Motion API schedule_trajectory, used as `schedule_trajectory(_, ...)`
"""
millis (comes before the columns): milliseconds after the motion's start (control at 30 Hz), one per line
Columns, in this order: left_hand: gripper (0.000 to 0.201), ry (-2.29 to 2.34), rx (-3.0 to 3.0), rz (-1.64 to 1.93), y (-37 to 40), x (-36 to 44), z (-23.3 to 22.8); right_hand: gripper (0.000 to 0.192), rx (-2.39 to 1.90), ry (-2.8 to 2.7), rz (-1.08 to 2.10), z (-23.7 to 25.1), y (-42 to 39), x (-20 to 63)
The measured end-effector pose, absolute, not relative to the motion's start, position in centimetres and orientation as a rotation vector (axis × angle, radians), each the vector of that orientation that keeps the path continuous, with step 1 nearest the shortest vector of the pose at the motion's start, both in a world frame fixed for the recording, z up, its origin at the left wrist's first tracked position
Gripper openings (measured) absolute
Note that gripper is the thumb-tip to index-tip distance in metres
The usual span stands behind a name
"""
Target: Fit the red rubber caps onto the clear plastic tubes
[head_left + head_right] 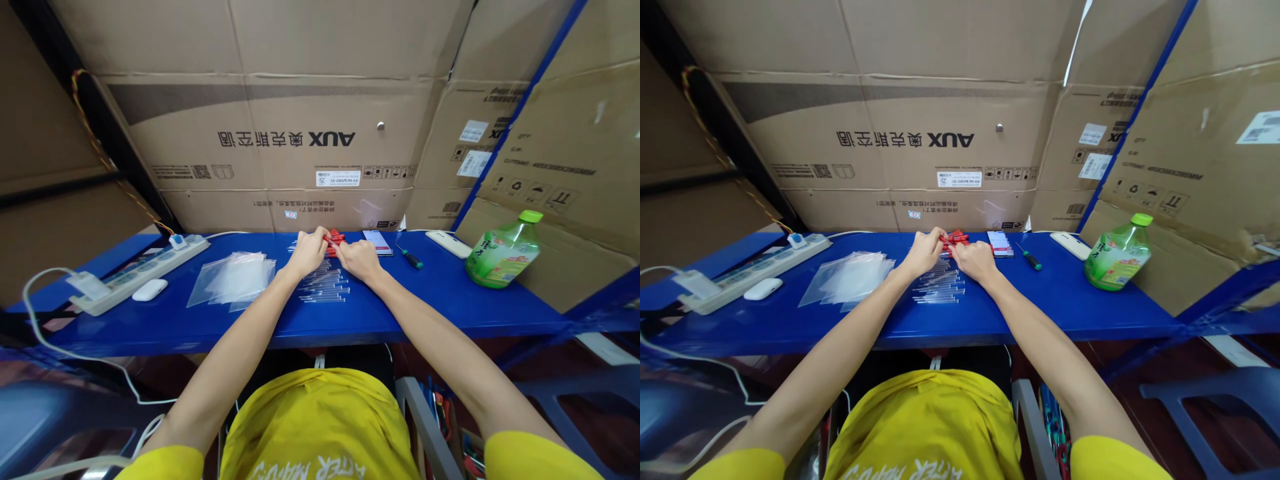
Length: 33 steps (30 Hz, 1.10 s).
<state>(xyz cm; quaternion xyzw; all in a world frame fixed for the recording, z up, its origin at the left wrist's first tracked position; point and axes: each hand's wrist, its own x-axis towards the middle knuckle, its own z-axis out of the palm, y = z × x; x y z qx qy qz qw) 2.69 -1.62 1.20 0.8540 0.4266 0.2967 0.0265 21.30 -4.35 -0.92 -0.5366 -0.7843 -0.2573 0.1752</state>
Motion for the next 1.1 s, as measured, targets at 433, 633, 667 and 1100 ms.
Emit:
schedule_trajectory(433, 0.031, 1.683, 2.259, 1.202, -0.1, -1.0, 2.8, 0.054, -1.639, -2.020, -0.715, -1.2, -3.9, 22.9)
schedule_trajectory(633, 0.028, 1.573, 2.612, 0.861, -0.8, 0.8, 2.3, 0.051, -1.465, -1.952, -0.764, -0.6, -4.2, 23.2)
schedule_trajectory(667, 0.027, 1.557, 2.681, 0.800, -1.1, 1.5, 2.1, 0.048, -1.416, -1.971, -0.772, -0.5, -4.4, 23.0)
schedule_trajectory(1100, 0.028, 1.384, 2.842, 0.698, -2.4, 2.8, 0.8, 0.043, -1.403, -1.979, -0.667, 0.1, -4.8, 22.3)
